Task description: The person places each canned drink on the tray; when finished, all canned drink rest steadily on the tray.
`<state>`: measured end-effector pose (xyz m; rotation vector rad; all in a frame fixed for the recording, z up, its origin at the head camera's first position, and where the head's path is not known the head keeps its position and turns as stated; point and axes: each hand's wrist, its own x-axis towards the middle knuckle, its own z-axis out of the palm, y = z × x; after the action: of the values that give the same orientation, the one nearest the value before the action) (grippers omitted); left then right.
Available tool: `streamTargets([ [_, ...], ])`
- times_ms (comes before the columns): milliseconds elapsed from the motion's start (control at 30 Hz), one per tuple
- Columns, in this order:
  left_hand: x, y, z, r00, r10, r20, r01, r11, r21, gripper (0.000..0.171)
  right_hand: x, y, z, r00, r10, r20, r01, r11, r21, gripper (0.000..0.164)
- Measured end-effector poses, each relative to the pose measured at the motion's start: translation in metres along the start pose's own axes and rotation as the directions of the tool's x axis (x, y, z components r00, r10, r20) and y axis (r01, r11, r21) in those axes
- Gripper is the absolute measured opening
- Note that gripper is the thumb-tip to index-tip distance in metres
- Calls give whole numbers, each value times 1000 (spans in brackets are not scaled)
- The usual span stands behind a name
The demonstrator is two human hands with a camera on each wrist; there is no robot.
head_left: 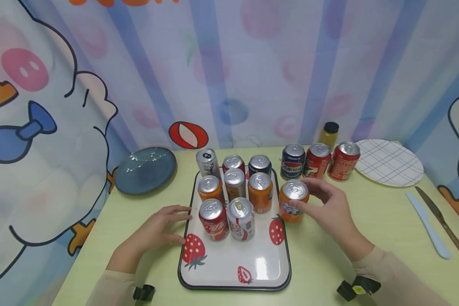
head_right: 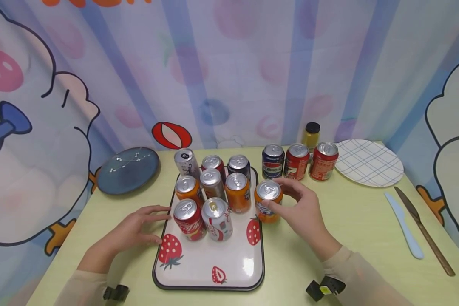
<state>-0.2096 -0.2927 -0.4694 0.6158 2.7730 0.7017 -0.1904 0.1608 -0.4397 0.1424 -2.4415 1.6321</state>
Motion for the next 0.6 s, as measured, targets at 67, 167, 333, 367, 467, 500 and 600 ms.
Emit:
streamTargets([
  [67, 0, 1, 0, 1000, -1, 1, 1, 1000, 0, 67, -5, -4, 5, 1000, -10, 18, 10, 1000, 25, 58],
  [167, -1, 1, -1, 1000, -4, 1, 4, 1000, 0, 66, -9, -7, 14, 998, -45, 39, 42, 997, 69, 56],
  [333, -2, 0, -1, 1000, 0, -8, 0, 1000, 5, 66, -13, -4, 32, 992, -95, 83, 85, 989, 118, 53],
  [367, -2, 0, -1, 1000, 1, -10, -1, 1000, 3, 65, -13, -4, 35, 991, -101, 92, 89, 988, 125, 53],
  [467, -2, 0, -1, 1000, 17, -16, -17, 1000, 7, 65, -14, -1, 43, 988, -109, 106, 94, 986, 140, 52],
  [500, -2, 0, -1, 1000, 19, -16, -19, 1000, 5, 65, -14, -1, 45, 988, -112, 108, 97, 985, 143, 52],
  [600, -2, 0, -1, 999, 31, -19, -31, 1000, 4, 65, -14, 1, 47, 987, -115, 112, 98, 984, 149, 52],
])
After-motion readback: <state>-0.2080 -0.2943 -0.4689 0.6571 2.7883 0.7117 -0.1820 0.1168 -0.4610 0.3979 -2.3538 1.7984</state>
